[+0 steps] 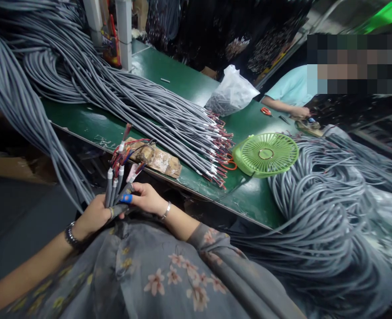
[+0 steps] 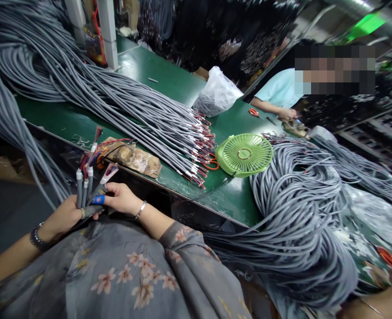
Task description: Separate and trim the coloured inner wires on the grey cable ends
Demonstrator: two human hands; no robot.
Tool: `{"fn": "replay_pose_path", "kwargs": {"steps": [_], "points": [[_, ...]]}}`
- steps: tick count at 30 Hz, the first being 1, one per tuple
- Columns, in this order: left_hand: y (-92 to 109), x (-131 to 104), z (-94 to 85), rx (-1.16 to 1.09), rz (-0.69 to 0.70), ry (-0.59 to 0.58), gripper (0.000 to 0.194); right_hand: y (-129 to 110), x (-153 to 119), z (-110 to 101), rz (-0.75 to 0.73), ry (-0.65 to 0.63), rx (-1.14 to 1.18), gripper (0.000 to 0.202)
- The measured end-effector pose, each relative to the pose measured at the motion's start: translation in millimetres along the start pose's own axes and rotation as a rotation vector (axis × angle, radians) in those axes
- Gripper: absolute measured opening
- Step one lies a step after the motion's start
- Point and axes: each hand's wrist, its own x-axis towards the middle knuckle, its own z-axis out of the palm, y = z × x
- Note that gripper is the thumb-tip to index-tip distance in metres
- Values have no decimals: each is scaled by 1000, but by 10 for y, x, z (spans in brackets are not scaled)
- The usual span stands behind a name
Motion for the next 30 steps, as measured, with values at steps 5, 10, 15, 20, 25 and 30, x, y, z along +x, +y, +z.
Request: {"fn": "replay_pose_path", "kwargs": {"steps": [5,10,15,20,25,30], "points": [[-16,-5,70,-142,26,169,28,82,-66,-67,87,82,89,62],[-18,17,122,-183,36,258,35,252,-77,60,21,131,272,67],[9,18,74,-18,24,164,42,196,7,167,17,129,268,66],[-15,-18,54,6,-6,126,45,112,48,181,77,65,223,67],[-104,-18,96,-169,14,290,40,128,29,209,67,182,168,64],[-74,-1,142,-251,50,329,44,125,32,234,28,194,187,67]]}}
